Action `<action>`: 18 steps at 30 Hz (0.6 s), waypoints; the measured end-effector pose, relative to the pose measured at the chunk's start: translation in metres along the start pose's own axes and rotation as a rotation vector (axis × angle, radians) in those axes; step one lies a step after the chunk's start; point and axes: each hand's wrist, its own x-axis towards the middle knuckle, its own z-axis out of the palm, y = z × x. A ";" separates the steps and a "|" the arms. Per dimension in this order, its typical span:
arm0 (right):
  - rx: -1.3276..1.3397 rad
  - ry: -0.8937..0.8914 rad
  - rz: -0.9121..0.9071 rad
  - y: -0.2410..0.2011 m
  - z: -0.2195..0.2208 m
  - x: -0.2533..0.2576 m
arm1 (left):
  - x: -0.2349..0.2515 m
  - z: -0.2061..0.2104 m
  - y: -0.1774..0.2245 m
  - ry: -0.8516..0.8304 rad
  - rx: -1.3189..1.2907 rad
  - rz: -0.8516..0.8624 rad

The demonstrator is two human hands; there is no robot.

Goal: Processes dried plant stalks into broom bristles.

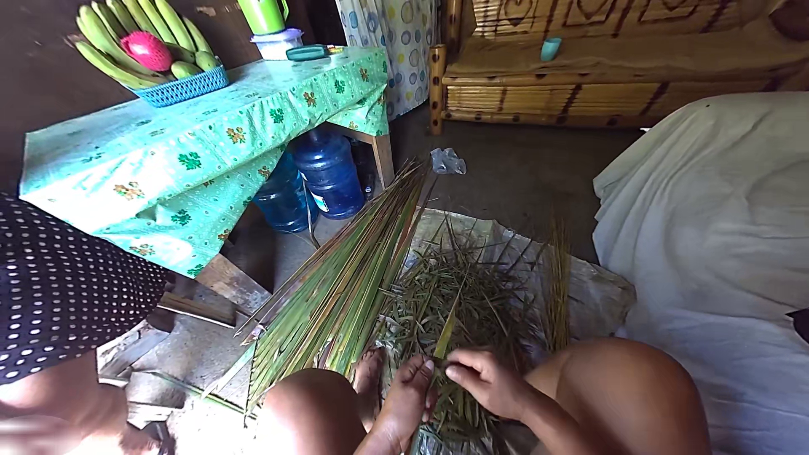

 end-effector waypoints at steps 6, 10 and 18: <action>-0.177 0.199 0.021 0.026 -0.015 0.019 | -0.002 0.002 -0.001 -0.082 -0.024 -0.015; -0.044 0.357 0.225 0.036 -0.041 0.029 | -0.004 0.002 0.000 -0.104 -0.030 -0.039; 0.067 0.063 0.034 -0.001 -0.002 -0.003 | 0.007 0.005 0.006 -0.003 0.017 -0.010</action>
